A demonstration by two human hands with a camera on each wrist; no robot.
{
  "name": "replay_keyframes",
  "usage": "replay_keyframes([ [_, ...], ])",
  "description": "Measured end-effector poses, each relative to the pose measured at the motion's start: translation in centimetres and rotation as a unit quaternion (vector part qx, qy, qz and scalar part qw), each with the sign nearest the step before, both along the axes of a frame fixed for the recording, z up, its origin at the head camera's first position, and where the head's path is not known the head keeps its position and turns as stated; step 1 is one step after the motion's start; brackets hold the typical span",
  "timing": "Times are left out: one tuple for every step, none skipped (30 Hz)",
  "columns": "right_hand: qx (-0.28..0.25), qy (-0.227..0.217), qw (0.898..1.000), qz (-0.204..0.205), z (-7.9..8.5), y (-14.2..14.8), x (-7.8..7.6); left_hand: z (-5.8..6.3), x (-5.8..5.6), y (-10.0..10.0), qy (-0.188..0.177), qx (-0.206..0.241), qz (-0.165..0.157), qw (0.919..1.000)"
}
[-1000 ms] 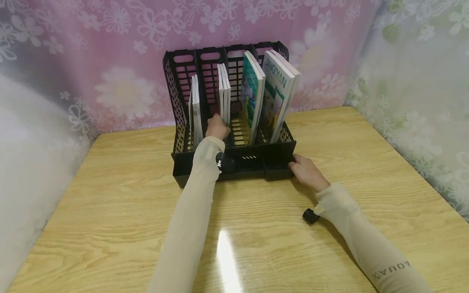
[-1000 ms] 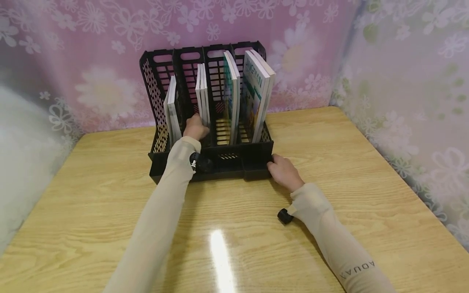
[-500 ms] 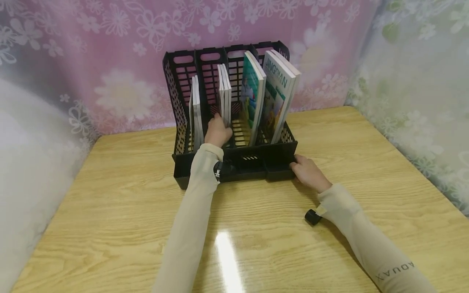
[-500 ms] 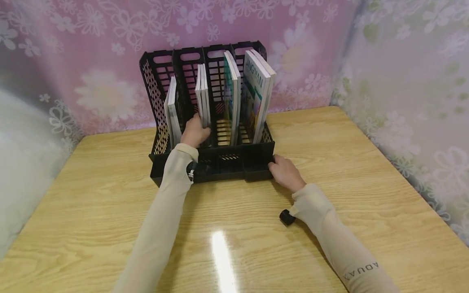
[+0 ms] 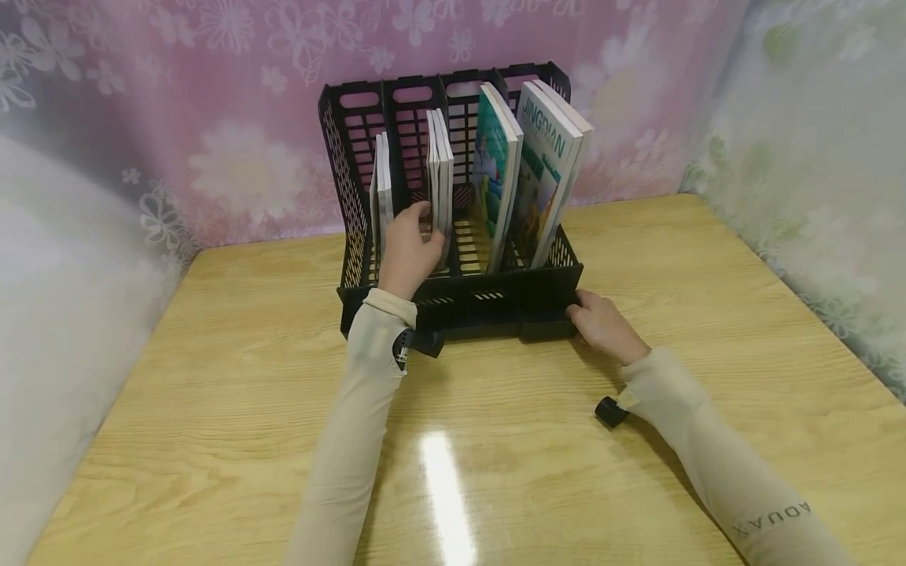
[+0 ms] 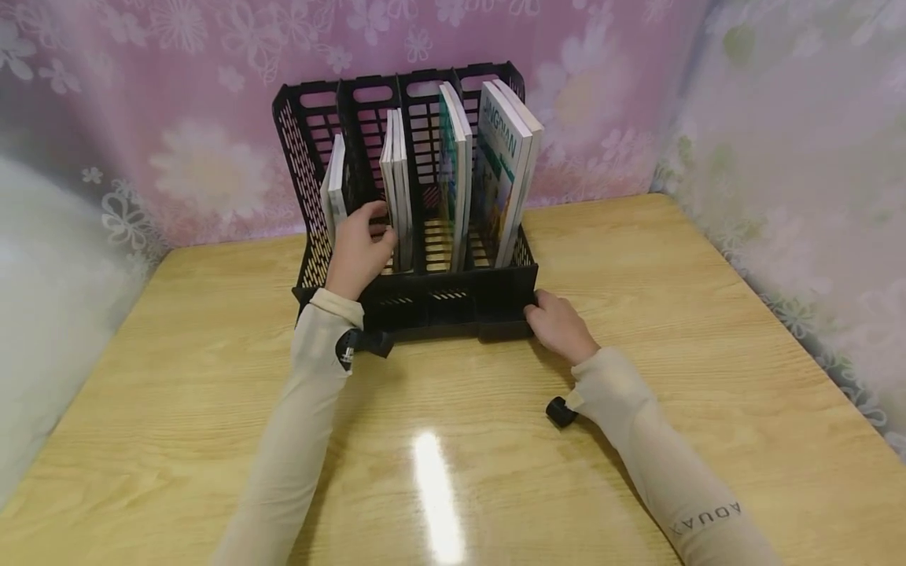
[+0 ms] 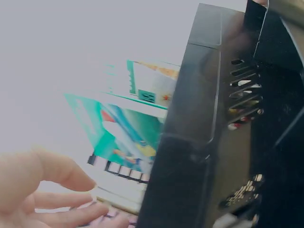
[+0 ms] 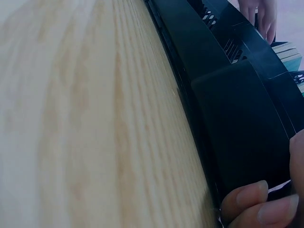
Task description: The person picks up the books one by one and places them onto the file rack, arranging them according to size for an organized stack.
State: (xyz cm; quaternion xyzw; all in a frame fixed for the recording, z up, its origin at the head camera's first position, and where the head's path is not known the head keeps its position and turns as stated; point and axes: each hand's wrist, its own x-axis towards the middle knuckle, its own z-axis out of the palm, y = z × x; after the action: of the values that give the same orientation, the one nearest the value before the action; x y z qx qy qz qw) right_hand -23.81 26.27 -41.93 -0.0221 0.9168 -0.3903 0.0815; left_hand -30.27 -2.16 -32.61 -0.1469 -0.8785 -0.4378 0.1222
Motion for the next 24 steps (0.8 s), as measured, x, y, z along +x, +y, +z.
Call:
replay_keyframes([
  [0.0,-0.003,1.0,0.003,0.1,0.0,-0.1,0.2,0.4,-0.4,0.017,0.011,-0.003,0.9998],
  [-0.001,-0.008,1.0,0.006,0.2,0.0,-0.2,0.4,0.7,-0.8,0.033,0.018,-0.003,0.9993],
  [0.0,-0.012,1.0,0.008,0.3,0.0,-0.3,0.6,1.0,-1.3,0.048,0.021,-0.002,0.9986],
  [0.0,-0.016,1.0,0.01,0.5,0.0,-0.3,0.6,1.4,-1.9,0.062,0.018,0.002,0.9979],
  [0.001,-0.022,1.0,0.013,0.6,0.0,-0.3,0.6,1.6,-2.4,0.076,0.013,0.008,0.997],
  [0.003,-0.025,1.0,0.015,0.8,0.1,-0.3,0.6,1.9,-3.0,0.086,0.007,0.013,0.9962],
  [0.006,-0.028,0.999,0.016,0.9,0.1,-0.3,0.5,2.1,-3.5,0.093,0.002,0.018,0.9955],
  [0.01,-0.03,0.999,0.016,1.0,0.2,-0.4,0.4,2.2,-4.1,0.096,-0.003,0.023,0.9951],
  [0.013,-0.031,0.999,0.017,1.0,0.3,-0.4,0.3,2.4,-4.6,0.096,-0.009,0.028,0.995],
  [0.014,-0.033,0.999,0.018,1.0,0.5,-0.5,0.2,2.4,-5.1,0.094,-0.012,0.032,0.995],
  [0.016,-0.035,0.999,0.02,1.0,0.6,-0.5,0.0,2.5,-5.5,0.089,-0.017,0.036,0.9952],
  [0.017,-0.034,0.999,0.022,1.0,0.8,-0.6,-0.1,2.5,-5.9,0.083,-0.02,0.039,0.9956],
  [0.018,-0.037,0.999,0.023,1.0,0.9,-0.6,-0.3,2.5,-6.2,0.079,-0.022,0.042,0.9958],
  [0.021,-0.039,0.999,0.027,1.1,1.1,-0.6,-0.4,2.5,-6.4,0.074,-0.024,0.044,0.996],
  [0.027,-0.04,0.998,0.031,1.2,1.3,-0.6,-0.6,2.6,-6.6,0.073,-0.025,0.045,0.996],
  [0.037,-0.041,0.998,0.036,1.4,1.5,-0.5,-0.7,2.5,-6.7,0.073,-0.028,0.047,0.9958],
  [0.049,-0.041,0.997,0.042,1.7,1.7,-0.4,-0.8,2.5,-6.8,0.073,-0.03,0.05,0.9956],
  [0.059,-0.043,0.996,0.048,2.1,1.9,-0.2,-0.9,2.5,-6.8,0.075,-0.03,0.051,0.9954],
  [0.07,-0.045,0.995,0.053,2.5,2.0,-0.1,-0.9,2.5,-6.8,0.077,-0.033,0.053,0.9951],
  [0.089,-0.042,0.994,0.055,3.1,2.1,0.1,-0.9,2.6,-6.8,0.078,-0.036,0.055,0.9947],
  [0.107,-0.033,0.992,0.052,3.7,2.1,0.3,-0.9,2.7,-6.8,0.082,-0.041,0.057,0.9941],
  [0.123,-0.02,0.991,0.044,4.4,2.1,0.5,-0.8,2.8,-6.7,0.086,-0.046,0.06,0.9934],
  [0.14,-0.002,0.99,0.03,5.0,2.0,0.7,-0.7,2.9,-6.6,0.09,-0.051,0.06,0.9928],
  [0.155,0.021,0.988,0.013,5.7,1.7,0.9,-0.7,3.0,-6.4,0.094,-0.057,0.059,0.9922],
])
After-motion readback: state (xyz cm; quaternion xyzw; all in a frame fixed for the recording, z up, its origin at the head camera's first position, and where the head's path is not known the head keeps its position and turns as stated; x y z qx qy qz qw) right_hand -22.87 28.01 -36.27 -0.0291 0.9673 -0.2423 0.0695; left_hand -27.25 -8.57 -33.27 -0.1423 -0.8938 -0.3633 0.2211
